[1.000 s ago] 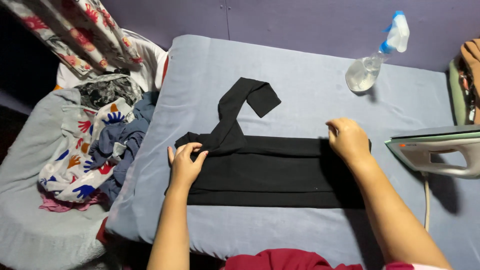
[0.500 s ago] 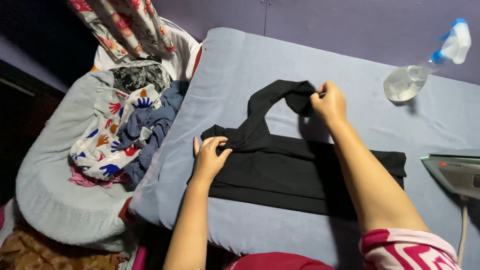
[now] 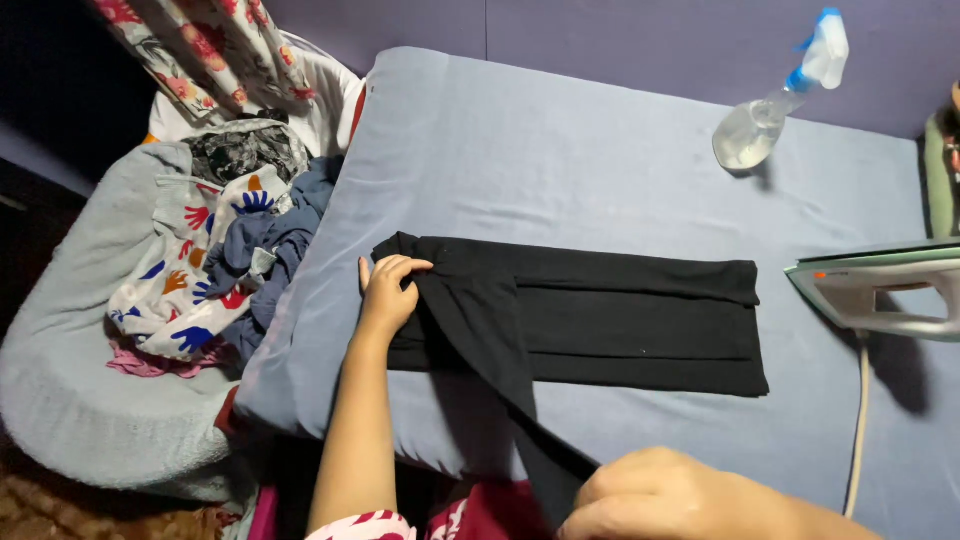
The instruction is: The recorder is ironing and folding a black shirt and blue pants.
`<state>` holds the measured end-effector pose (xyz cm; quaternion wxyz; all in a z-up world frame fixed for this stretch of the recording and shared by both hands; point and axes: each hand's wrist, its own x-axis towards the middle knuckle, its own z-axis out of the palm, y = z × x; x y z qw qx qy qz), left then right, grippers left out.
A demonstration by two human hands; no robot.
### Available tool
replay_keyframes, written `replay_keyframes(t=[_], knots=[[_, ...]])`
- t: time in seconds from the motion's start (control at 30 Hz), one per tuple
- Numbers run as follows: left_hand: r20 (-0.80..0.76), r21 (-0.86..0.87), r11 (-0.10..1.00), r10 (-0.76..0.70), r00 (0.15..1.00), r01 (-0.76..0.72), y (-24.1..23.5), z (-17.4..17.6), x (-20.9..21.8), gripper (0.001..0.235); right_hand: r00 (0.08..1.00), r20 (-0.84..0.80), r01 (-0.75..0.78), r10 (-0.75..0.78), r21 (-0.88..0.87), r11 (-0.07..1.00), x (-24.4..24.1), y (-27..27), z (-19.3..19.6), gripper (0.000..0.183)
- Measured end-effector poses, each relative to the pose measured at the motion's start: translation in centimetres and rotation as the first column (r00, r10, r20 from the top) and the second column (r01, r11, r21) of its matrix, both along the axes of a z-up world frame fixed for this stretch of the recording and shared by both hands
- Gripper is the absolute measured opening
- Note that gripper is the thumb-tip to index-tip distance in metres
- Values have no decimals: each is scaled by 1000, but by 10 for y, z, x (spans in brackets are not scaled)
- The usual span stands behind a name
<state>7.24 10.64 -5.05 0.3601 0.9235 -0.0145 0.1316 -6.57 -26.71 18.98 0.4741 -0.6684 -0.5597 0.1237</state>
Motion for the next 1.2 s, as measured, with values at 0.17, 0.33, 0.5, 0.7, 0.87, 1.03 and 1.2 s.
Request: replay_keyframes(t=[0.17, 0.33, 0.5, 0.7, 0.87, 1.03, 1.2], knots=[[71, -73, 997, -25, 997, 30, 15, -23, 9, 32, 963, -94, -248, 253, 57, 967, -57, 37, -108, 15], [169, -40, 959, 284, 944, -282, 39, -41, 41, 35, 980, 3, -198, 201, 172, 965, -41, 69, -46, 18], [-6, 165, 941, 302, 953, -297, 32, -4, 59, 37, 948, 200, -251, 247, -1, 968, -33, 72, -48, 27], [-77, 203, 938, 303, 950, -283, 36, -23, 73, 26, 883, 459, -99, 96, -18, 995, -24, 55, -14, 18], [-60, 183, 939, 305, 950, -290, 32, -20, 70, 25, 461, 887, 117, -9, -50, 992, -50, 15, -16, 46], [-100, 236, 923, 333, 938, -303, 31, -18, 73, 26, 863, 482, -103, 151, -123, 987, -46, 20, -9, 39], [-141, 275, 910, 356, 924, -309, 25, -9, 72, 26, 952, -29, -305, 303, -74, 950, -38, 26, 0, 36]])
